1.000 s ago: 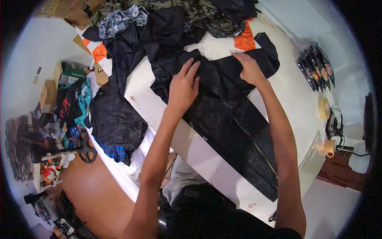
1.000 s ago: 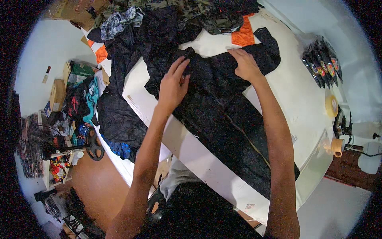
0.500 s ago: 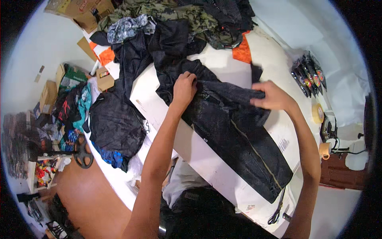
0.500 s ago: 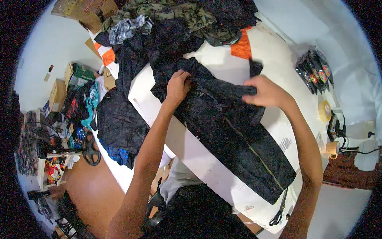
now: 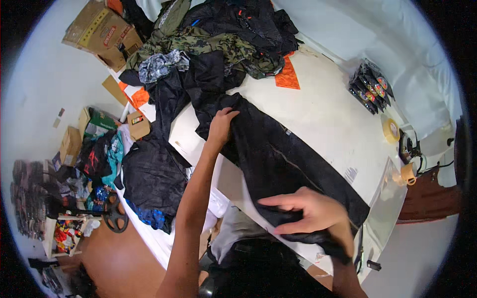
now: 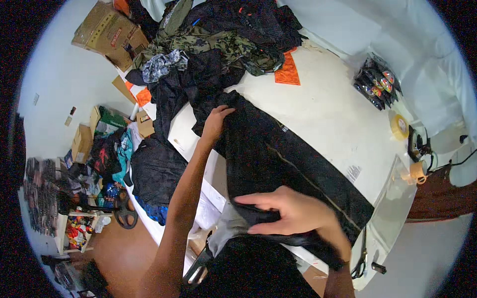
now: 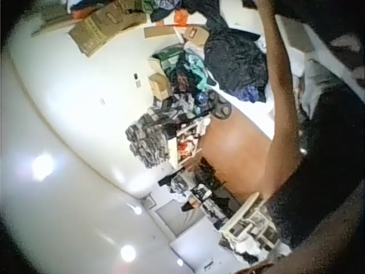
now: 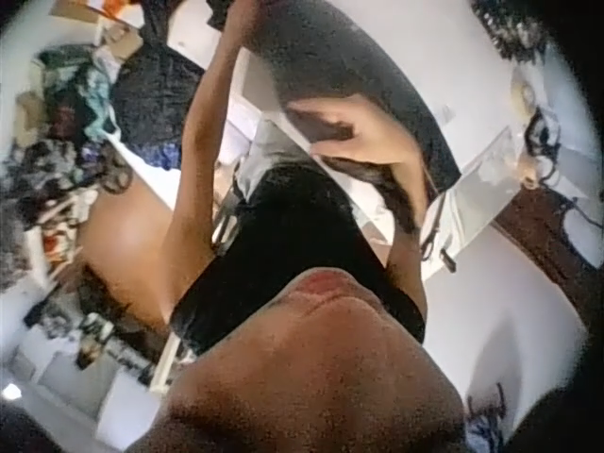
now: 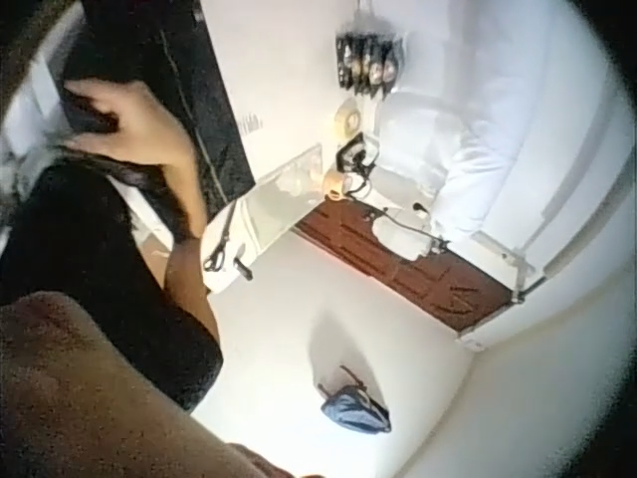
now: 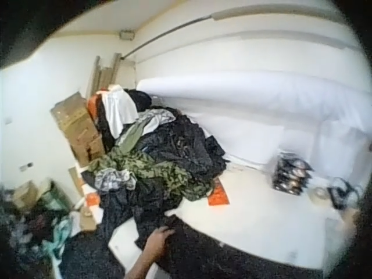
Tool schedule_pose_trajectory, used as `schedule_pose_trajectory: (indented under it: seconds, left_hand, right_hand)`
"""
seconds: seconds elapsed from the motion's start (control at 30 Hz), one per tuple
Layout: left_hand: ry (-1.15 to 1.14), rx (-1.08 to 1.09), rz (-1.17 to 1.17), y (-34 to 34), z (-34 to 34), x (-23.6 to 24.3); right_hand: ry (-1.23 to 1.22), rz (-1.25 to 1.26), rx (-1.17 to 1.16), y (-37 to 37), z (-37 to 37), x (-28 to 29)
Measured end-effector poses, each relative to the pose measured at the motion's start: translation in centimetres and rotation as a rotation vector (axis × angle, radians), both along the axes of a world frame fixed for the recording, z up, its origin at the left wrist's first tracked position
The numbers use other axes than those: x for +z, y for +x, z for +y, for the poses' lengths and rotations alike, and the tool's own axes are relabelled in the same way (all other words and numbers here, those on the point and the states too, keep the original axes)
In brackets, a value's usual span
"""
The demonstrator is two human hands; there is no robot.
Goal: Cut labels or small pieces from a garment using scissors and fold the fabric neatly on a table.
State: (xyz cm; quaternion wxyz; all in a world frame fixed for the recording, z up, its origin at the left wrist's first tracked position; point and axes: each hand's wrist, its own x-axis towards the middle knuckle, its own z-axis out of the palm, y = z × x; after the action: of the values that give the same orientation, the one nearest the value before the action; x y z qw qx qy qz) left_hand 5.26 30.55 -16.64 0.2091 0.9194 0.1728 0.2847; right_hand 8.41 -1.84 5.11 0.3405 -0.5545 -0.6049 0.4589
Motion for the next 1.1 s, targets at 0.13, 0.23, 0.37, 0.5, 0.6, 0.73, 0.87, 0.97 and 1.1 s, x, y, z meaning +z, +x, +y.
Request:
schedule_pose_trajectory:
  seconds: [0.13, 0.23, 0.37, 0.5, 0.6, 0.73, 0.87, 0.97, 1.1]
  left_hand:
    - [0.178, 0.032, 0.209, -1.1, 1.0, 1.1]
    - [0.230, 0.054, 0.277, -2.2, 1.5, 1.5]
    - [0.237, -0.041, 0.076, -0.7, 2.0, 3.2]
    - [0.103, -0.279, -0.031, 2.9, 0.1, 3.2]
    - [0.069, -0.240, 0.064, 3.5, 0.1, 0.9]
    - [0.165, -0.207, 0.104, 4.9, 0.5, -1.8]
    - [0.386, -0.153, 0.134, 5.1, 0.4, -2.3]
    - [0.413, -0.132, 0.206, 4.2, 0.8, -1.9]
    - [0.402, -0.161, 0.221, 4.7, 0.8, -2.0]
  right_hand:
    - [0.123, 0.291, -0.183, -3.8, 1.6, -5.2]
    - [0.013, 0.307, -0.152, -3.4, 2.4, -6.3]
    - [0.037, 0.317, -0.209, -2.1, 2.6, -6.0]
    - [0.188, 0.152, -0.119, -2.0, 2.6, -6.6]
    - [-0.031, 0.060, 0.006, -0.9, 2.4, -5.8]
    - [0.329, -0.479, -0.698, 3.6, 5.2, -12.7]
    - [0.252, -0.798, -0.675, 8.0, 5.0, -20.5]
    - [0.223, -0.867, -0.556, 9.7, 1.5, -21.5]
    - [0.041, -0.927, -0.464, 10.3, -7.6, -17.9]
